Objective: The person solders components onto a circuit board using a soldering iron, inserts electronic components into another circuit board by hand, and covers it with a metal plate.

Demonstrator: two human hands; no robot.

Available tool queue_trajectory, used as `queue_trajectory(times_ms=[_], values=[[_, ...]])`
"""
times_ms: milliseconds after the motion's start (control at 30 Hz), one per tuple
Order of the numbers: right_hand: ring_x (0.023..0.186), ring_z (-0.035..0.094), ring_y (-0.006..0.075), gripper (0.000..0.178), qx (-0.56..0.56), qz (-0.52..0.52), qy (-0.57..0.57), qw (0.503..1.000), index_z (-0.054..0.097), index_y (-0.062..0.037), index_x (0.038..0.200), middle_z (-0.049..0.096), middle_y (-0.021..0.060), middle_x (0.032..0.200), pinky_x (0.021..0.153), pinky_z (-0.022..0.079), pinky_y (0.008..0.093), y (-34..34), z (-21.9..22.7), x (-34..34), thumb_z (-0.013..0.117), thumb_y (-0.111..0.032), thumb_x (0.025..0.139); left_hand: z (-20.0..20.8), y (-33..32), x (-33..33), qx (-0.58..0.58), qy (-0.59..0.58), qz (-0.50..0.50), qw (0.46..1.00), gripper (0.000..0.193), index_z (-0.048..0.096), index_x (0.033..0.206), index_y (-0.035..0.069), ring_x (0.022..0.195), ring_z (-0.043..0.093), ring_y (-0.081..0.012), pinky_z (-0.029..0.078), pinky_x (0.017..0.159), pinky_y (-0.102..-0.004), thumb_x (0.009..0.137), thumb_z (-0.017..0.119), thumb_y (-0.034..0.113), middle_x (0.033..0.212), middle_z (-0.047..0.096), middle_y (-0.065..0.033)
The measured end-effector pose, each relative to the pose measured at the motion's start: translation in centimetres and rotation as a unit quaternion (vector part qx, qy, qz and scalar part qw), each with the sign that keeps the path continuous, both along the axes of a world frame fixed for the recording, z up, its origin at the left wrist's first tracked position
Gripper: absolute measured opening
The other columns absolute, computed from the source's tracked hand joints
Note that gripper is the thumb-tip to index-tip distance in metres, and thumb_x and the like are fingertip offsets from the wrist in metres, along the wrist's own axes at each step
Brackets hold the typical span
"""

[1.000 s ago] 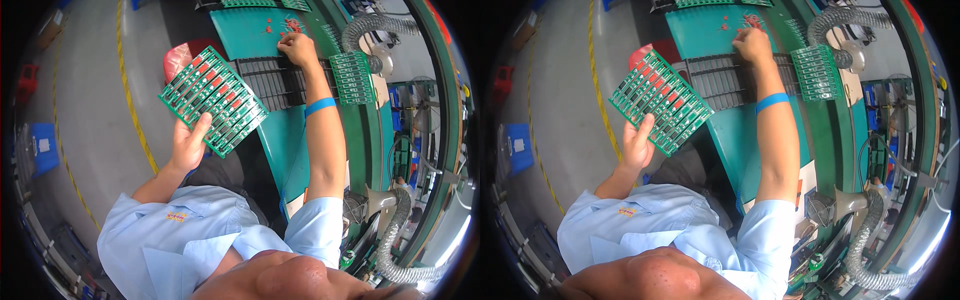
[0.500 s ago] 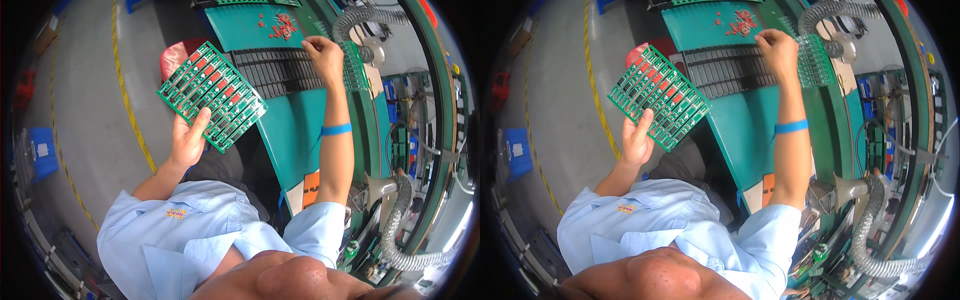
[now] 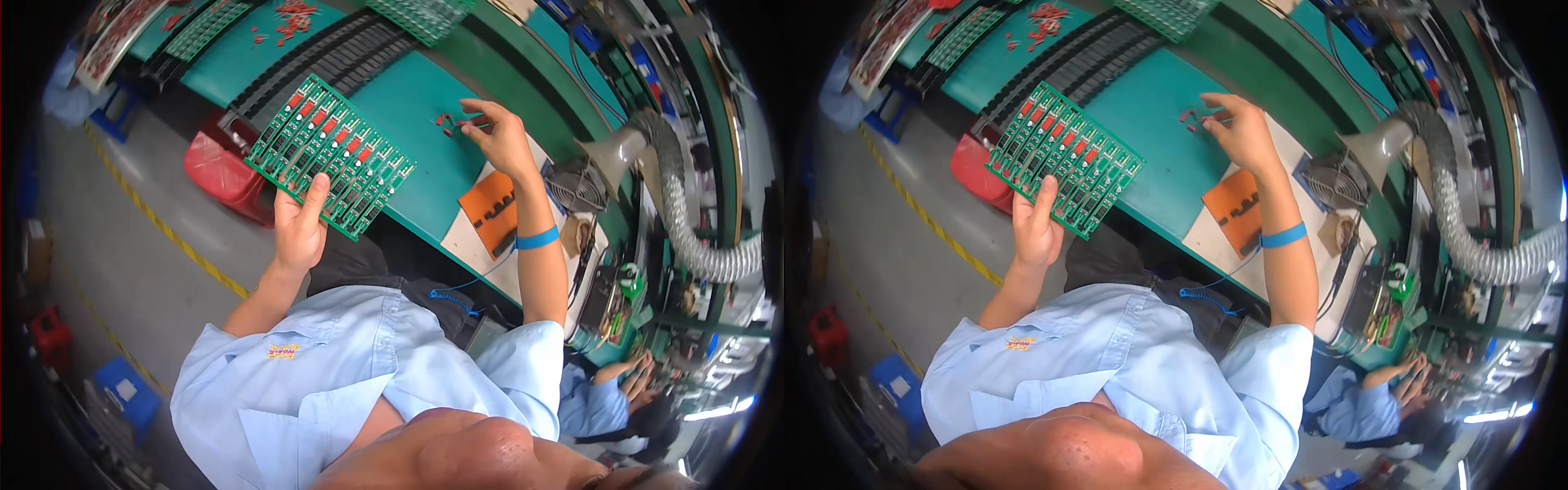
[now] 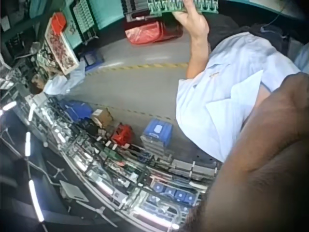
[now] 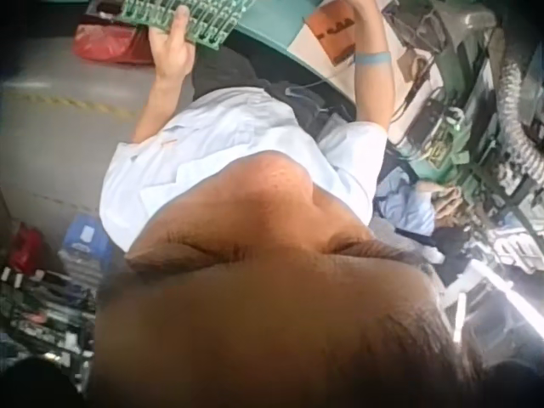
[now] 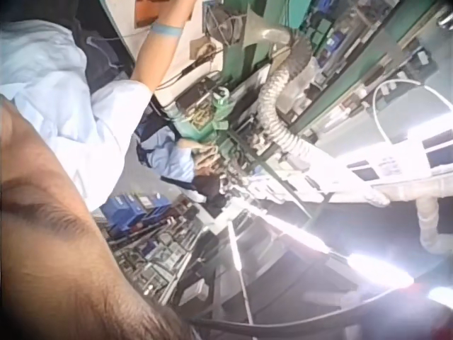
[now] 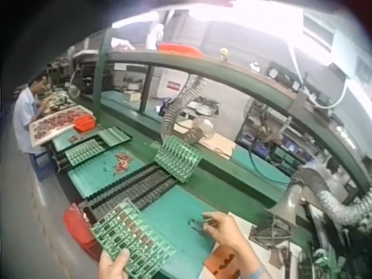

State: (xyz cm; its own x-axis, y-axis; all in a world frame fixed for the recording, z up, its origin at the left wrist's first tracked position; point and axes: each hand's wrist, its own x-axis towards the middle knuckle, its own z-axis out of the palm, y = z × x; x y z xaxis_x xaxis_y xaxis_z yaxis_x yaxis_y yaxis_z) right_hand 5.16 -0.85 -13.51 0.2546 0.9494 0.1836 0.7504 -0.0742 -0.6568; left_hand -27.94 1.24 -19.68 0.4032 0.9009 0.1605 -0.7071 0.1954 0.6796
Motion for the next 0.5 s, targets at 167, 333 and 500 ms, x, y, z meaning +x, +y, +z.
queue_trajectory(times_ms=[167, 333, 500], values=[[0.081, 0.067, 0.0178, 0.034, -0.020, -0.007, 0.018, 1.000, 0.073, -0.0005, 0.119, 0.074, 0.0090, 0.103, 0.076, 0.057, 0.0292, -2.3, -0.4, 1.6, 0.073, 0.005, 0.086, 0.9, -0.5, 2.2, -0.013, 0.024, -0.021, 0.999, 0.037, 0.050, 0.145, 0.008, 0.118, 0.067, -0.0189, 0.055, 0.100, -0.0324, 0.109, 0.051, 0.006, 0.136, 0.065, -0.0111], [0.078, 0.067, 0.0196, 0.028, 0.006, 0.011, -0.081, 0.997, 0.075, 0.0008, 0.114, 0.074, 0.0103, 0.100, 0.073, 0.055, 0.0299, -3.4, -0.7, 2.4, 0.073, 0.001, 0.087, 0.9, -1.4, 3.0, -0.033, 0.035, -0.002, 0.999, 0.042, 0.045, 0.148, 0.007, 0.118, 0.066, -0.0192, 0.054, 0.101, -0.0319, 0.107, 0.053, 0.004, 0.136, 0.064, -0.0122], [0.077, 0.067, 0.0227, 0.021, -0.067, -0.015, -0.086, 0.994, 0.076, 0.0015, 0.107, 0.074, 0.0121, 0.097, 0.072, 0.054, 0.0316, -2.7, 0.1, 1.0, 0.073, -0.006, 0.087, 0.3, -2.3, 4.0, -0.038, 0.045, 0.012, 0.998, 0.042, 0.044, 0.148, 0.007, 0.118, 0.066, -0.0189, 0.054, 0.101, -0.0314, 0.107, 0.053, 0.004, 0.136, 0.064, -0.0124]])
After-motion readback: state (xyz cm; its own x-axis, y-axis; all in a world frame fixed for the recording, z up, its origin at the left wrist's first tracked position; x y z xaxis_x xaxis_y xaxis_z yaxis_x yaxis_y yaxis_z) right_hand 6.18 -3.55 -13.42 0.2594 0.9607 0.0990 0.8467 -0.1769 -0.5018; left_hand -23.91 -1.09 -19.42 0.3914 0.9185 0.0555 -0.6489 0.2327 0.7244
